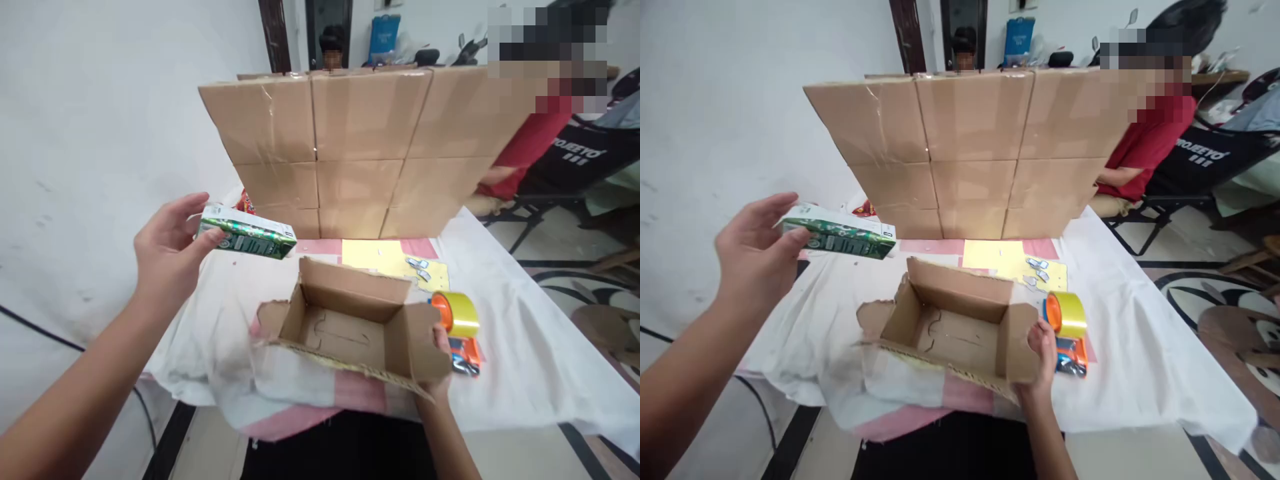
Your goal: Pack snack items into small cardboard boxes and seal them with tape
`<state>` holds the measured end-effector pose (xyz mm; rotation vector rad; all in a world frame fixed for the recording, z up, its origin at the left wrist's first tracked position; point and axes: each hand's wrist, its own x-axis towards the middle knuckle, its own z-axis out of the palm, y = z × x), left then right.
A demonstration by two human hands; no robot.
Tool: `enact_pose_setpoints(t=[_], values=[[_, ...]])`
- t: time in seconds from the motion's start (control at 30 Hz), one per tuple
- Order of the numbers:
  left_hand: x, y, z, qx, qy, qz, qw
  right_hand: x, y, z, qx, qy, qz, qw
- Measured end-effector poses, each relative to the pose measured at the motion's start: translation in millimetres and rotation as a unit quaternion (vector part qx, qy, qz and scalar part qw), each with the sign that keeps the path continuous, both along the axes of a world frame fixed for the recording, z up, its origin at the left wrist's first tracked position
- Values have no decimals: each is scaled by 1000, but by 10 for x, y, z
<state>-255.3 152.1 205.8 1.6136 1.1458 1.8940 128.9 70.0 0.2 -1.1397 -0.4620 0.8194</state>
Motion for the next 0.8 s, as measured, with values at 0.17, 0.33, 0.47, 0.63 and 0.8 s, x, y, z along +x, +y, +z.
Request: enact_pose_setpoints(t=[0.17,0.33,0.47,0.63,0.8], values=[[692,-424,121,-19,128,-147,981,55,-10,50,24,36,37,998],[1231,-398,-7,-111,368,-258,887,33,16,93,32,30,54,998],[1468,-344,-212,-160,451,-309,822,27,-12,105,39,32,89,995],[1515,-308,-257,-253,598,-348,676,27,-20,123,37,67,123,989],[1478,-258,-371,-251,757,-302,522,28,-8,109,31,85,139,986]])
